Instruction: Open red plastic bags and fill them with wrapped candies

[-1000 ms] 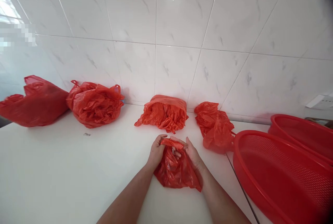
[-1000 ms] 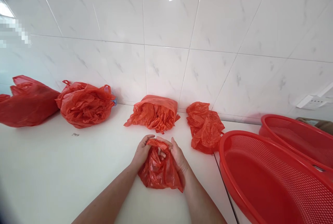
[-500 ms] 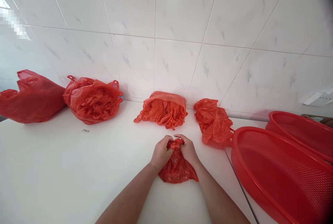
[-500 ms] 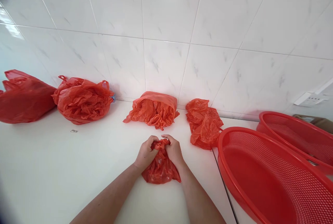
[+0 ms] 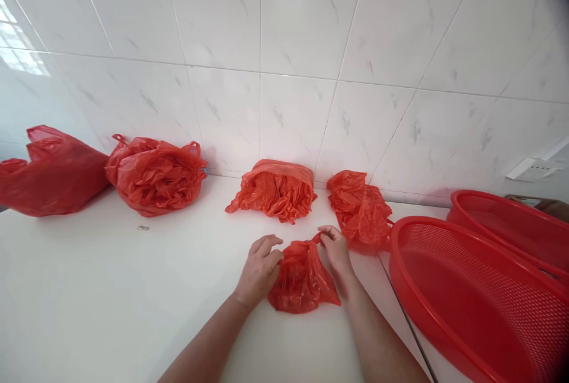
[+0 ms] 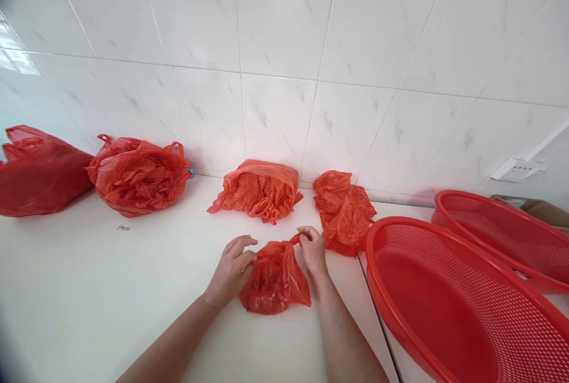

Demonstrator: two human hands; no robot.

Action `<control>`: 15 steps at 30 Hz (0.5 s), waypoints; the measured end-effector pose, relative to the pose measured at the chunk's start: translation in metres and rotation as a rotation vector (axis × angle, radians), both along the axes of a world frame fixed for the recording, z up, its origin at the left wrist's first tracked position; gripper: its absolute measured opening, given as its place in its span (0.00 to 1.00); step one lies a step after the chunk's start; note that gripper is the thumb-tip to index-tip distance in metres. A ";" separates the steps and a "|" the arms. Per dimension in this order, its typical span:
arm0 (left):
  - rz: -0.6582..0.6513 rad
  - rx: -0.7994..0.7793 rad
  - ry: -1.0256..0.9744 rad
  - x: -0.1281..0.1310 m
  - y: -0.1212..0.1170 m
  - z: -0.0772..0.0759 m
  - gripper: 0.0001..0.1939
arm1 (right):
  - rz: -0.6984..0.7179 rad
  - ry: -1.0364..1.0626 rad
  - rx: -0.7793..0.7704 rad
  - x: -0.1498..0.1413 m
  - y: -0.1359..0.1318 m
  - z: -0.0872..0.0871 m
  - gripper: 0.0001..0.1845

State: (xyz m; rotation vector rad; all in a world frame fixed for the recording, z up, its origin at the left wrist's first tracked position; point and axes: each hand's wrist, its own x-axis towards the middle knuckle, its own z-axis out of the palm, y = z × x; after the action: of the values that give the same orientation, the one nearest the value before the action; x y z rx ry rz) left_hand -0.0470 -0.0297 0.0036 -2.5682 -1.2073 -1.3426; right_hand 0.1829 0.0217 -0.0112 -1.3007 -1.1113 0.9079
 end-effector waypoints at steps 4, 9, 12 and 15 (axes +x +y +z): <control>0.048 -0.018 0.126 -0.038 -0.050 0.005 0.11 | -0.158 -0.158 0.056 0.008 0.003 -0.002 0.09; 0.100 -0.137 0.093 -0.053 -0.102 -0.003 0.10 | -0.045 -0.238 0.063 -0.010 0.003 -0.005 0.09; 0.157 -0.249 0.013 -0.055 -0.110 -0.013 0.12 | 0.014 -0.220 0.058 -0.007 0.003 -0.004 0.16; 0.223 -0.449 -0.025 -0.060 -0.102 -0.014 0.35 | 0.014 -0.180 0.039 0.003 -0.003 -0.003 0.23</control>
State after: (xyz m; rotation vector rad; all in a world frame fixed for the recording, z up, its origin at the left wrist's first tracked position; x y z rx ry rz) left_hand -0.1069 -0.1317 -0.0105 -2.5715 -1.9262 -1.1695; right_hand 0.1858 0.0190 -0.0138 -1.3641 -1.2733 0.7873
